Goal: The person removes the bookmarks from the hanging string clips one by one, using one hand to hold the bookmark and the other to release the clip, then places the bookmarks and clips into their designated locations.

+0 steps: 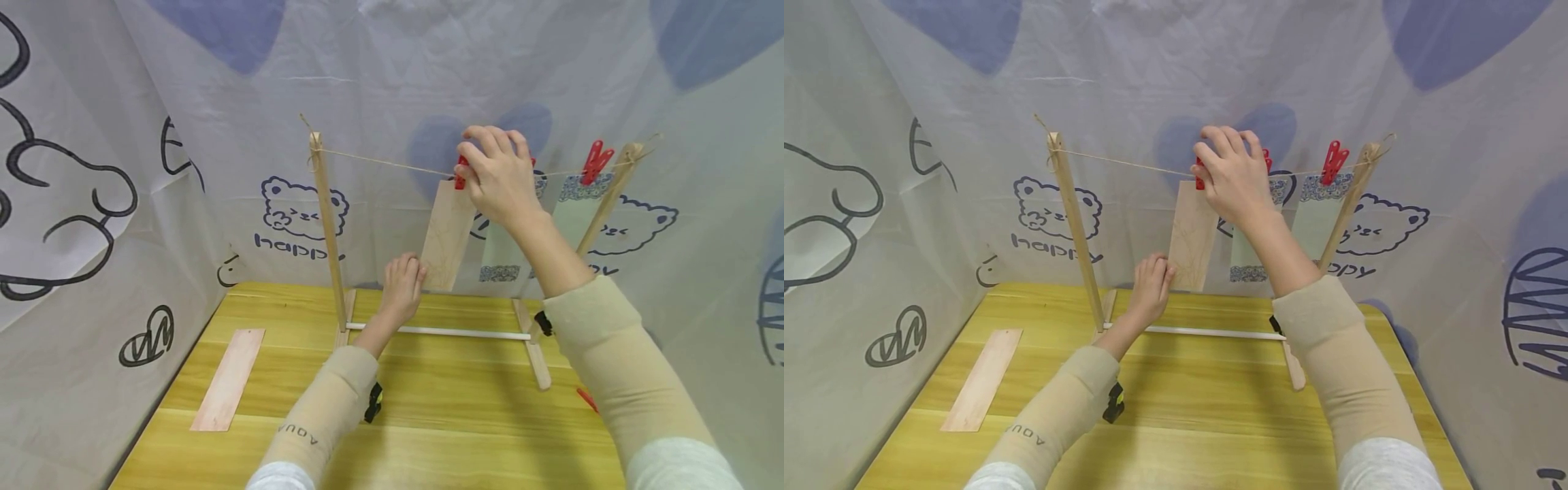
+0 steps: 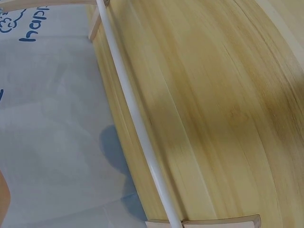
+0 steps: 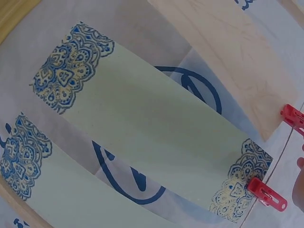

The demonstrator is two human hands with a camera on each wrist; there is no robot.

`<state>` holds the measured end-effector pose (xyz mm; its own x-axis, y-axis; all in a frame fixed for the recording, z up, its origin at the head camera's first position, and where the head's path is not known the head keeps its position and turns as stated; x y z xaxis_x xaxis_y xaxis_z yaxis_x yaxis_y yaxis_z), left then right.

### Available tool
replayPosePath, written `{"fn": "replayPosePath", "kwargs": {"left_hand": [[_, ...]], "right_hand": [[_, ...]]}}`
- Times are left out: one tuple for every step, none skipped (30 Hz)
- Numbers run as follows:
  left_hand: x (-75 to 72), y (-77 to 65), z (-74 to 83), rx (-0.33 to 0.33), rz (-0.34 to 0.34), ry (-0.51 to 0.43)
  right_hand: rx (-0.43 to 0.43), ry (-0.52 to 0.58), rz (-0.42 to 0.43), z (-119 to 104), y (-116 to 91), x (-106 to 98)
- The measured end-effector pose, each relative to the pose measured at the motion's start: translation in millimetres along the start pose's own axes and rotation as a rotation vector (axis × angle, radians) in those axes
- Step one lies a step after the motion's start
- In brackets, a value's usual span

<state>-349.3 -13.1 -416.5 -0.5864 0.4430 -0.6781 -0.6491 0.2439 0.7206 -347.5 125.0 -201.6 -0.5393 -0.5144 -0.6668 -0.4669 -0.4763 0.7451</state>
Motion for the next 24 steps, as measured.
{"fn": "replayPosePath", "kwargs": {"left_hand": [[-0.4,-0.2,0.0,0.002,0.003,-0.004],[-0.6,-0.3,-0.1,0.004,0.004,-0.006],[-0.9,-0.3,-0.2,0.006,0.005,-0.009],[-0.8,-0.4,-0.6,0.007,0.005,-0.012],[-0.9,-0.4,-0.9,0.007,0.007,-0.014],[-0.8,-0.5,-1.2,0.008,0.008,-0.015],[-0.5,-0.5,-1.7,0.008,0.010,-0.014],[-0.4,-0.6,-2.1,0.009,0.012,-0.012],[-0.2,-0.8,-2.4,0.010,0.014,-0.013],[0.0,-0.9,-2.8,0.011,0.016,-0.012],[0.0,-1.0,-3.2,0.012,0.019,-0.010],[0.0,-1.1,-3.5,0.013,0.022,-0.011],[0.0,-1.2,-3.9,0.013,0.026,-0.010],[-0.1,-1.3,-4.4,0.012,0.031,-0.009],[-0.3,-1.5,-4.6,0.013,0.037,-0.011],[-0.4,-1.7,-5.1,0.012,0.042,-0.011],[-0.5,-1.9,-5.4,0.012,0.048,-0.010],[-0.6,-2.1,-5.7,0.013,0.053,-0.011],[-0.7,-2.2,-5.9,0.014,0.057,-0.009],[-0.8,-2.5,-6.0,0.018,0.060,-0.006],[-1.0,-2.6,-6.0,0.021,0.062,-0.003],[-1.1,-2.7,-6.0,0.022,0.064,0.000],[-1.4,-2.8,-5.9,0.024,0.065,0.002],[-1.7,-2.9,-5.7,0.025,0.065,0.005]], "right_hand": [[-0.004,0.003,0.009,0,0,0],[-0.010,0.006,0.019,-1,0,-1],[-0.014,0.010,0.029,-1,1,-1],[-0.017,0.015,0.040,-2,1,-2],[-0.021,0.018,0.049,-2,1,-2],[-0.023,0.021,0.057,-2,2,-2],[-0.024,0.022,0.064,-2,2,-3],[-0.024,0.025,0.069,-2,2,-3],[-0.024,0.027,0.074,-2,2,-3],[-0.023,0.028,0.078,-2,2,-3],[-0.022,0.029,0.082,-2,2,-4],[-0.017,0.034,0.087,-1,2,-4],[-0.013,0.039,0.093,-1,3,-5],[-0.013,0.042,0.098,-1,3,-5],[-0.014,0.043,0.104,-1,3,-6],[-0.018,0.041,0.110,-1,3,-6],[-0.025,0.039,0.118,-2,3,-7],[-0.034,0.037,0.127,-2,3,-8],[-0.044,0.032,0.137,-3,3,-9],[-0.055,0.027,0.148,-3,3,-10],[-0.063,0.026,0.159,-4,3,-10],[-0.068,0.029,0.170,-4,3,-11],[-0.070,0.036,0.181,-4,3,-12],[-0.069,0.043,0.189,-4,3,-12]]}}
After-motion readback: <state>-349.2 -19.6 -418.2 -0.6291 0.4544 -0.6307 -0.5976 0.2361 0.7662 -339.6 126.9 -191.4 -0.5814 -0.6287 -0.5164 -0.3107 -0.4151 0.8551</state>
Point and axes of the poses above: each hand's wrist, its own y-axis towards the middle knuckle, its own x-axis out of the palm, z = x × y, the point moved 4 cm from there along y, towards the middle knuckle, and after that the axes turned 15 degrees about y, right-handed, at the moved point
